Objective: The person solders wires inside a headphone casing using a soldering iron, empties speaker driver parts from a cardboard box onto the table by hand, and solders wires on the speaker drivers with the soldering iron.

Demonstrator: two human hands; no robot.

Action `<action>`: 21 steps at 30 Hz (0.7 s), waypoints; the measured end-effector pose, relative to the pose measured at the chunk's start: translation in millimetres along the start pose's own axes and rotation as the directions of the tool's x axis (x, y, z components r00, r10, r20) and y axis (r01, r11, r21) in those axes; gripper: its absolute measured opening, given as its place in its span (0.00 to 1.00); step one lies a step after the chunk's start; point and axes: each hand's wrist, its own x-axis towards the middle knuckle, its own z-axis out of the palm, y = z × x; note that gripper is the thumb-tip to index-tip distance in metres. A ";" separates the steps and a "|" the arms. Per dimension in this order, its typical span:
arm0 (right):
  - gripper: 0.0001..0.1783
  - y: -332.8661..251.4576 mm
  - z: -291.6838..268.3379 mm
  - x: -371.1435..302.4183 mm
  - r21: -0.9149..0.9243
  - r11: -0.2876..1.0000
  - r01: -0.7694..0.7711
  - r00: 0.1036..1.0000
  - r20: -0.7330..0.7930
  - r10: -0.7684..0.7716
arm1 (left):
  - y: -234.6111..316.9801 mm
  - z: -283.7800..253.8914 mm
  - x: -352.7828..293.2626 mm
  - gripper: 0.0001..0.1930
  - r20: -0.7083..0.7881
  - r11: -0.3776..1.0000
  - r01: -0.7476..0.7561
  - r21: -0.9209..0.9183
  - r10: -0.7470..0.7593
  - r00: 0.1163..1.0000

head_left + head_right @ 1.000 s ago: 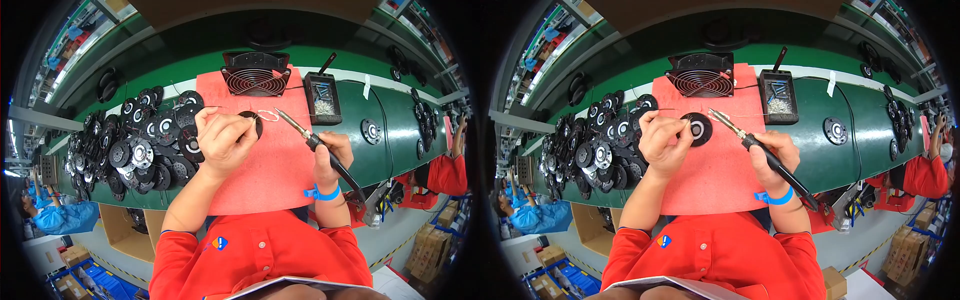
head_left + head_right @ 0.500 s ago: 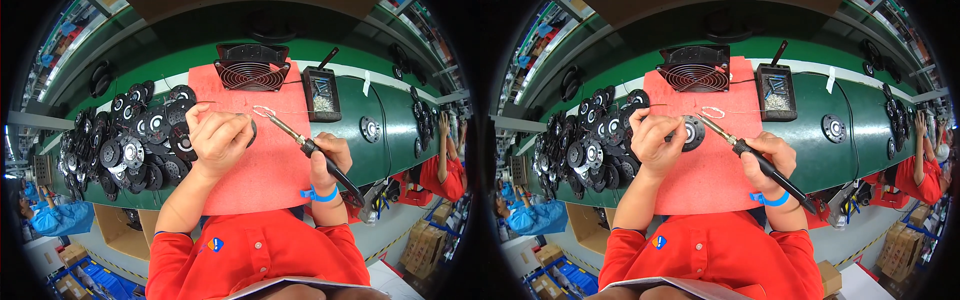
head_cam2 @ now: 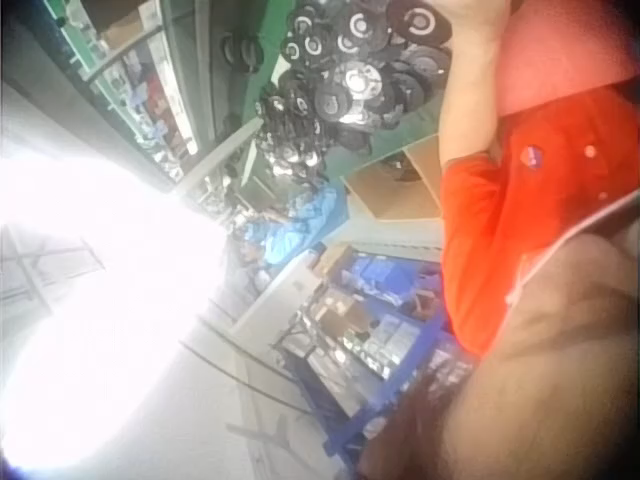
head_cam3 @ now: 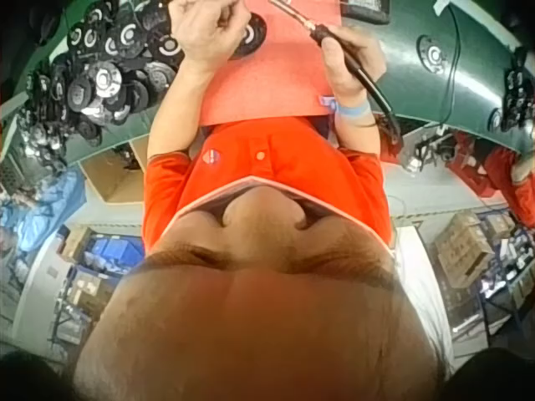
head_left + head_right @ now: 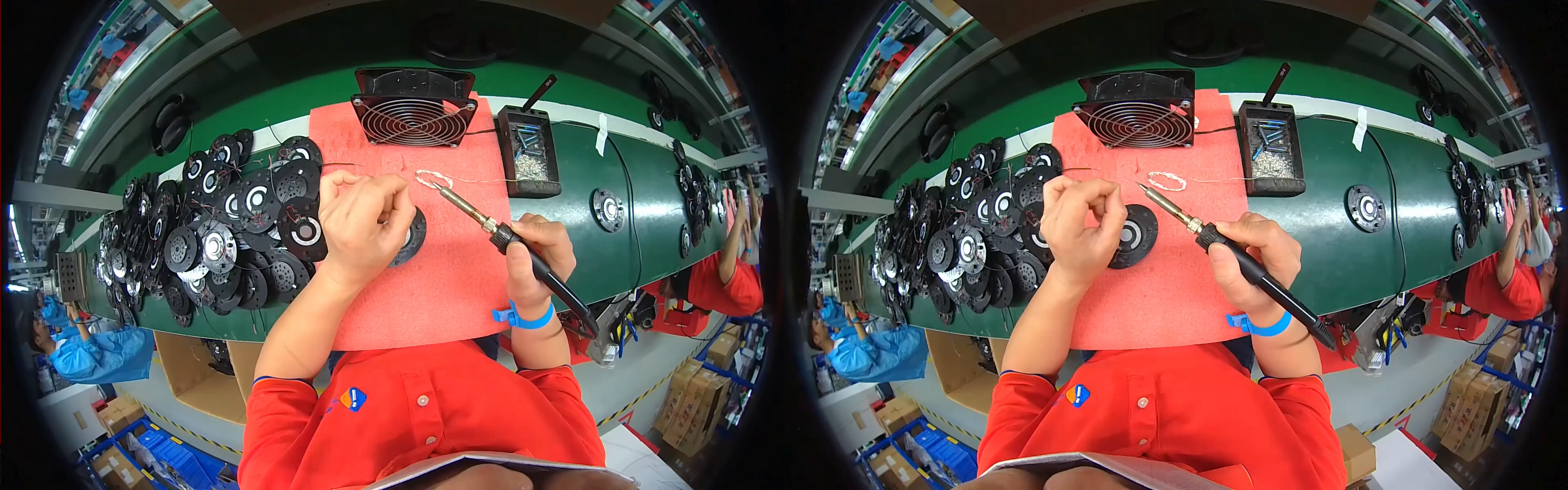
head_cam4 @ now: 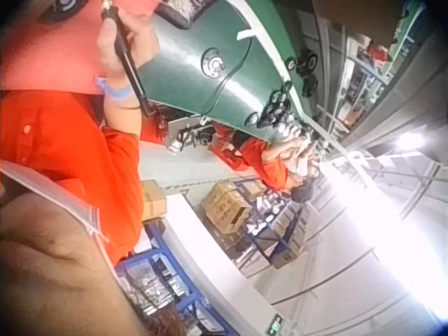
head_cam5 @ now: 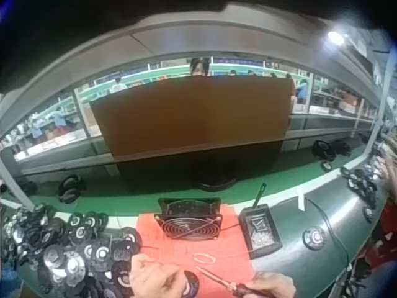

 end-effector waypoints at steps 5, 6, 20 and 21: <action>0.10 -5.7 9.4 4.7 -0.036 0.998 -0.052 0.999 0.000 0.052 | -2.8 -4.9 -4.5 0.06 0.012 0.952 0.255 -0.166 -0.257 0.966; 0.12 -13.0 14.4 3.9 -0.043 0.996 -0.084 0.996 -0.044 0.082 | -3.8 -4.6 -5.7 0.06 0.034 0.956 0.241 -0.165 -0.239 0.970; 0.09 4.4 -2.6 -11.0 -0.077 0.997 -0.029 0.969 -0.246 0.009 | 8.0 -70.8 -43.7 0.13 0.441 0.819 0.563 0.113 -0.549 0.710; 0.09 5.2 0.7 -9.0 -0.088 0.996 -0.030 0.970 -0.244 0.007 | -0.8 -65.7 -50.1 0.09 0.418 0.854 0.515 0.068 -0.493 0.763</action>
